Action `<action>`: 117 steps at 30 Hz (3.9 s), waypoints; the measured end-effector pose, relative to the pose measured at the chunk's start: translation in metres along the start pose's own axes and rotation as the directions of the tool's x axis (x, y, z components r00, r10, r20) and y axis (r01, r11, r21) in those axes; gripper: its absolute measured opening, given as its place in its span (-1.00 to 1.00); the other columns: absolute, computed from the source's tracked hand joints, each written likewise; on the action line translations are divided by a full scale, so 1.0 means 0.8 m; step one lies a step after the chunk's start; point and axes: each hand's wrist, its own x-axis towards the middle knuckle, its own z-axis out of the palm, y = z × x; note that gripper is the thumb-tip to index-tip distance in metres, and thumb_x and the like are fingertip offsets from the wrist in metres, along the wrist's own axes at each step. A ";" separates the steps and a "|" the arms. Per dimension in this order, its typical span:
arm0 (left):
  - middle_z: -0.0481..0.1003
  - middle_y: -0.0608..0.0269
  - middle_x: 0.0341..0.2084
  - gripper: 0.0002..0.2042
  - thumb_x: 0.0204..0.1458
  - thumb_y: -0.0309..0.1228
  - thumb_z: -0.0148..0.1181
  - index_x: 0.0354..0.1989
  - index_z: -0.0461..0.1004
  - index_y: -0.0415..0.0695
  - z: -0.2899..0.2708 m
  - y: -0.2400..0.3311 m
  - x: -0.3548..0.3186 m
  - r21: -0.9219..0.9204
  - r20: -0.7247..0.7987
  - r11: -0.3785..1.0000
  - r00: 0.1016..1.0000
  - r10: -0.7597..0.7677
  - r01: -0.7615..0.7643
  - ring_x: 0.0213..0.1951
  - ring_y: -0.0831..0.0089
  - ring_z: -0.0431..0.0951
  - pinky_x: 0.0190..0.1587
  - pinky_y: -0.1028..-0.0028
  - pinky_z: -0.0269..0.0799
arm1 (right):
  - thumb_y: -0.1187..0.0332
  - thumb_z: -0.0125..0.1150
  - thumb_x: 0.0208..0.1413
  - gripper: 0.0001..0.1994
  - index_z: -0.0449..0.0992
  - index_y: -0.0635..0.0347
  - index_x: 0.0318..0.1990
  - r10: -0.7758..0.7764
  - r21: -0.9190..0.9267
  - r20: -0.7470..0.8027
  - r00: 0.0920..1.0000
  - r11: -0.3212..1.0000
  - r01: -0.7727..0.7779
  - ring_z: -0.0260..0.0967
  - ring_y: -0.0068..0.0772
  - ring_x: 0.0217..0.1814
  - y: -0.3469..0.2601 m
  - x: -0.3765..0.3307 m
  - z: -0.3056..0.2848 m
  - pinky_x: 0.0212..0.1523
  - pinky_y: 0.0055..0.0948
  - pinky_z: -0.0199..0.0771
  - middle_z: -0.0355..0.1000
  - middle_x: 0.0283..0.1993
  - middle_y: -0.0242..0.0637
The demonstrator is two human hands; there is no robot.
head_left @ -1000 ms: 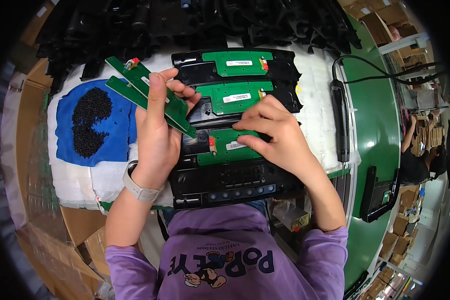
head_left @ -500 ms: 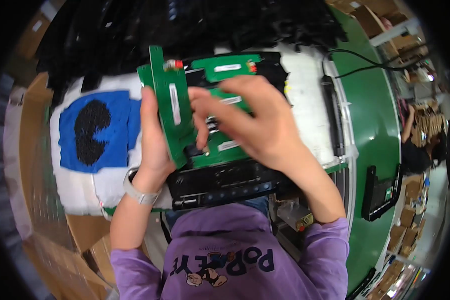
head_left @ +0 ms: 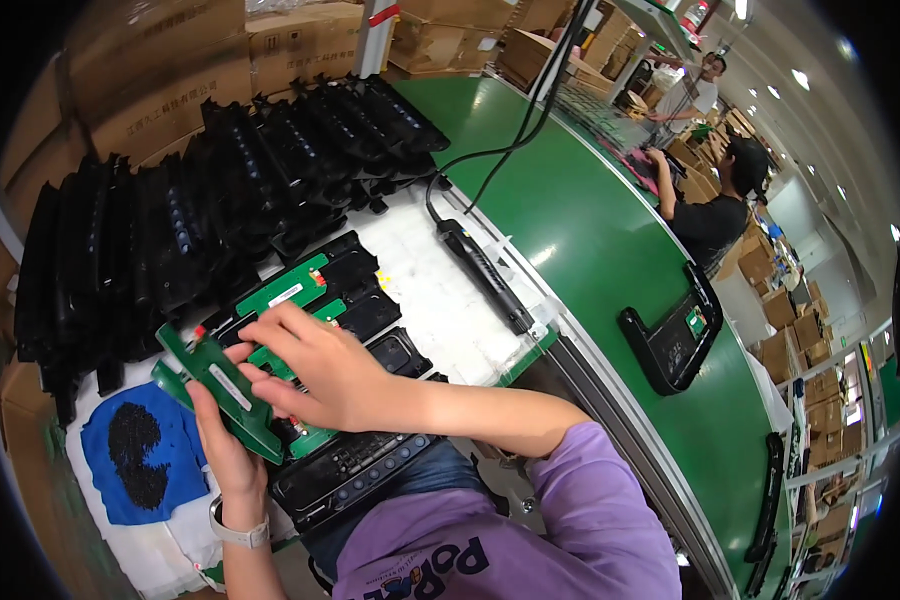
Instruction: Assembling toner cartridges by installing components and securing them with an electric screwdriver.
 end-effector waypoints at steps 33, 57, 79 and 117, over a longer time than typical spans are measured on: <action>0.46 0.34 -0.42 -0.73 0.09 -0.35 0.10 -0.12 0.41 -0.28 -0.098 0.046 0.037 0.733 -0.293 0.672 0.843 0.450 -0.104 -0.42 0.66 0.39 -0.37 0.62 0.32 | 0.48 0.21 0.00 -0.82 0.52 0.31 -0.22 0.380 0.606 -0.103 0.919 0.757 -0.245 0.37 -0.68 -0.31 0.000 -0.037 -0.042 -0.30 -0.64 0.40 0.49 -0.33 -0.37; 0.54 0.09 -0.42 -0.65 -0.08 -0.37 0.23 -0.12 0.42 -0.28 -0.105 0.011 0.049 0.994 -0.108 0.025 0.930 0.351 0.106 -0.39 0.29 0.54 -0.34 0.43 0.41 | 0.52 0.16 -0.10 -0.89 0.51 0.35 -0.37 0.115 0.210 0.255 0.960 0.963 -0.172 0.29 -0.33 -0.42 0.025 -0.095 -0.086 -0.37 -0.43 0.30 0.42 -0.52 -0.24; 0.41 0.14 -0.15 -0.59 -0.35 -0.36 0.34 -0.20 0.49 -0.08 -0.002 -0.040 -0.113 0.872 0.487 -0.022 0.861 0.148 -0.490 -0.12 0.20 0.42 -0.19 0.30 0.31 | 0.51 0.31 -0.29 -0.74 0.53 0.29 -0.31 -0.013 -0.031 0.247 0.969 0.999 0.021 0.29 -0.25 -0.30 0.038 -0.104 -0.047 -0.34 -0.40 0.32 0.32 -0.40 -0.26; 0.38 0.02 -0.07 -0.66 -0.24 -0.54 0.19 -0.18 0.45 -0.23 0.043 -0.051 -0.110 0.843 0.532 -0.130 0.844 0.070 -0.521 -0.03 0.03 0.34 0.03 0.18 0.20 | 0.21 0.24 -0.20 -0.69 0.44 0.26 -0.35 -0.402 -0.234 -0.002 0.916 0.890 0.391 0.27 -0.19 -0.02 0.087 -0.180 -0.055 -0.21 -0.38 0.26 0.32 -0.21 -0.21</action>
